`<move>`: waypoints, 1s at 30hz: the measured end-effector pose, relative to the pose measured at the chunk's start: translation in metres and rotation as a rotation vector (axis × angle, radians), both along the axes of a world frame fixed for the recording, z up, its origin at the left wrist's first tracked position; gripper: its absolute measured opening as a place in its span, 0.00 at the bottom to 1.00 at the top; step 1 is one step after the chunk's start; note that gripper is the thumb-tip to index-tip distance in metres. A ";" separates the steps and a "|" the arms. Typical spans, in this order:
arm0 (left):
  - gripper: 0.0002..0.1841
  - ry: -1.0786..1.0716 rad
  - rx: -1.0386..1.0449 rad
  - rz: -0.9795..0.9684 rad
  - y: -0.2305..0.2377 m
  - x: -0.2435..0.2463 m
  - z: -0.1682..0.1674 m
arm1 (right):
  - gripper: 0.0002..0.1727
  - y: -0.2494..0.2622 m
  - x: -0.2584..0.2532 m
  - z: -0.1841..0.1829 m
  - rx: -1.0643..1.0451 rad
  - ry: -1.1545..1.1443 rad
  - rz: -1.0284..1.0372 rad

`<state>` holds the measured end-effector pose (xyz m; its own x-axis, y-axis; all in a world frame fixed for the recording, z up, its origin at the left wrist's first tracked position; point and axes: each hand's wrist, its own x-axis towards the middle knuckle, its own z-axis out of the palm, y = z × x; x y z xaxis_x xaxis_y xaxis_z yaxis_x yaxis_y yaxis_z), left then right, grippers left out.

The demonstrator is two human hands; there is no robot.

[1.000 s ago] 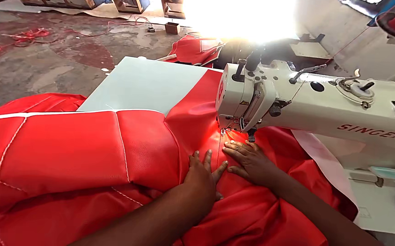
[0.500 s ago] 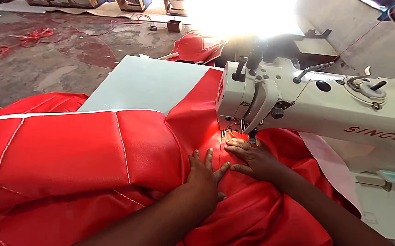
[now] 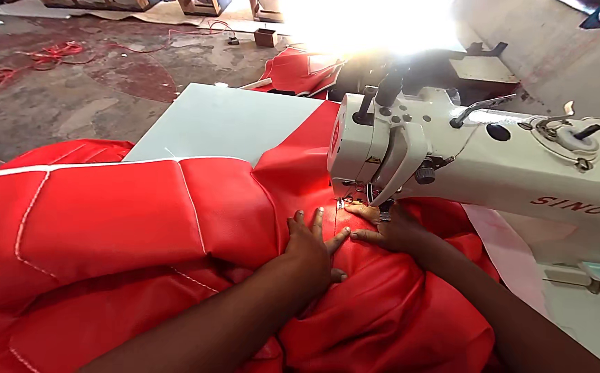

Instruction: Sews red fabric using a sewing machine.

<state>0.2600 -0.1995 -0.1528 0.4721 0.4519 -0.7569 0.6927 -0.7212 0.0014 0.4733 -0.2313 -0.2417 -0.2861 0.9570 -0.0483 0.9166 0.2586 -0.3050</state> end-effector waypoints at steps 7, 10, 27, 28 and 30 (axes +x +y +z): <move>0.43 -0.084 0.045 0.034 0.010 -0.001 -0.010 | 0.33 0.003 -0.003 0.019 0.005 -0.002 -0.041; 0.46 -0.133 0.070 0.045 0.007 -0.007 -0.013 | 0.29 -0.001 0.002 -0.003 0.306 -0.010 0.098; 0.65 -0.044 0.125 0.128 0.013 -0.010 -0.014 | 0.22 0.007 0.009 -0.006 0.381 0.172 0.478; 0.66 -0.050 0.132 0.133 0.016 -0.008 -0.015 | 0.22 0.010 0.013 -0.007 0.345 0.168 0.457; 0.66 -0.042 0.132 0.138 0.022 -0.004 -0.013 | 0.22 0.016 0.017 -0.006 0.248 0.172 0.412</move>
<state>0.2565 -0.1777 -0.1660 0.4286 0.6087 -0.6676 0.7865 -0.6150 -0.0558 0.4908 -0.2157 -0.2482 -0.6257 0.7399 0.2470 0.6654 0.6715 -0.3261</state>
